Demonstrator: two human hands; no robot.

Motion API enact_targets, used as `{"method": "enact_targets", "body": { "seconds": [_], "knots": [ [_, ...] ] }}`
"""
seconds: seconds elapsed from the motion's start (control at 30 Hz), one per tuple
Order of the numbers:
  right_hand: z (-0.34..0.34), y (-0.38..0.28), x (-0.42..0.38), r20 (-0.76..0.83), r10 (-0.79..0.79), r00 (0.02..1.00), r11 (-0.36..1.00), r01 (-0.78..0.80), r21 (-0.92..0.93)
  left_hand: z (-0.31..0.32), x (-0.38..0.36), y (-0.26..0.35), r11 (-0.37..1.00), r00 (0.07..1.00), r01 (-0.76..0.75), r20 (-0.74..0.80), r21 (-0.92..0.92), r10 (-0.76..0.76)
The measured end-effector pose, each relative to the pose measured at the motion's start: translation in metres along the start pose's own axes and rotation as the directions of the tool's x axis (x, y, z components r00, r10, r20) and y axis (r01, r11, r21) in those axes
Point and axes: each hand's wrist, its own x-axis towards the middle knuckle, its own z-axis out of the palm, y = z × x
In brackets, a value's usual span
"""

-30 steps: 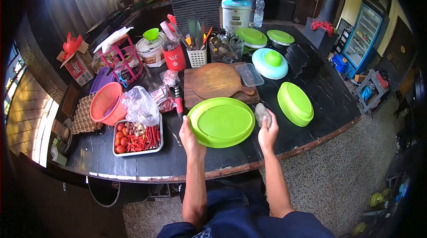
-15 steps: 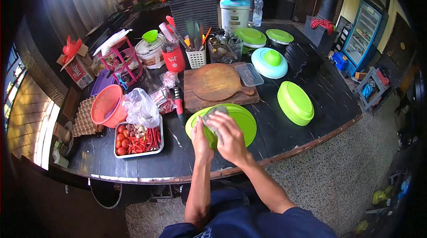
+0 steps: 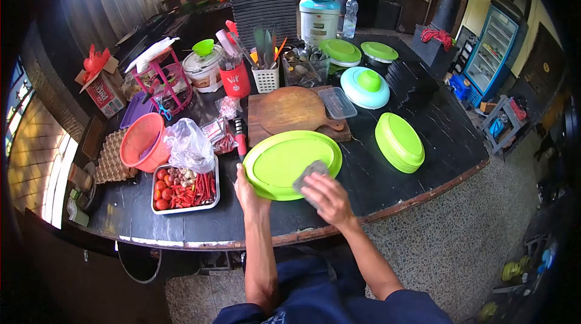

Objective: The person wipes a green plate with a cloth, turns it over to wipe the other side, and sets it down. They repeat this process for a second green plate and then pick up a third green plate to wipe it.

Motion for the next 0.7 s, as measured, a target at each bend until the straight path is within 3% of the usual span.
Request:
{"method": "enact_targets", "body": {
  "seconds": [0.13, 0.23, 0.33, 0.43, 0.53, 0.7],
  "knots": [
    [-0.007, 0.027, 0.001, -0.229, 0.238, 0.944, 0.969, -0.248, -0.015, -0.001, -0.001, 0.002, 1.000, 1.000, -0.008, -0.013, 0.017, 0.008],
    [-0.003, 0.036, 0.016, -0.385, 0.491, 0.781, 0.855, -0.518, 0.039, 0.009, -0.004, 0.001, 0.997, 0.999, -0.031, 0.013, 0.075, 0.030],
    [-0.007, 0.040, 0.032, -0.321, 0.612, 0.723, 0.780, -0.619, 0.094, 0.025, -0.012, -0.004, 0.984, 0.998, -0.066, 0.030, 0.167, 0.062],
    [-0.004, 0.028, 0.050, -0.322, 0.515, 0.794, 0.844, -0.536, 0.028, 0.037, -0.018, -0.010, 0.976, 0.998, -0.060, 0.035, 0.208, 0.054],
    [0.001, 0.010, 0.065, -0.236, 0.496, 0.836, 0.868, -0.487, 0.097, 0.040, -0.021, -0.017, 0.955, 0.998, -0.014, 0.068, 0.296, -0.007],
    [0.023, -0.031, 0.069, -0.082, 0.364, 0.928, 0.922, -0.345, 0.177, 0.036, -0.022, -0.038, 0.976, 1.000, -0.018, 0.006, 0.218, 0.018]
  ]
}}
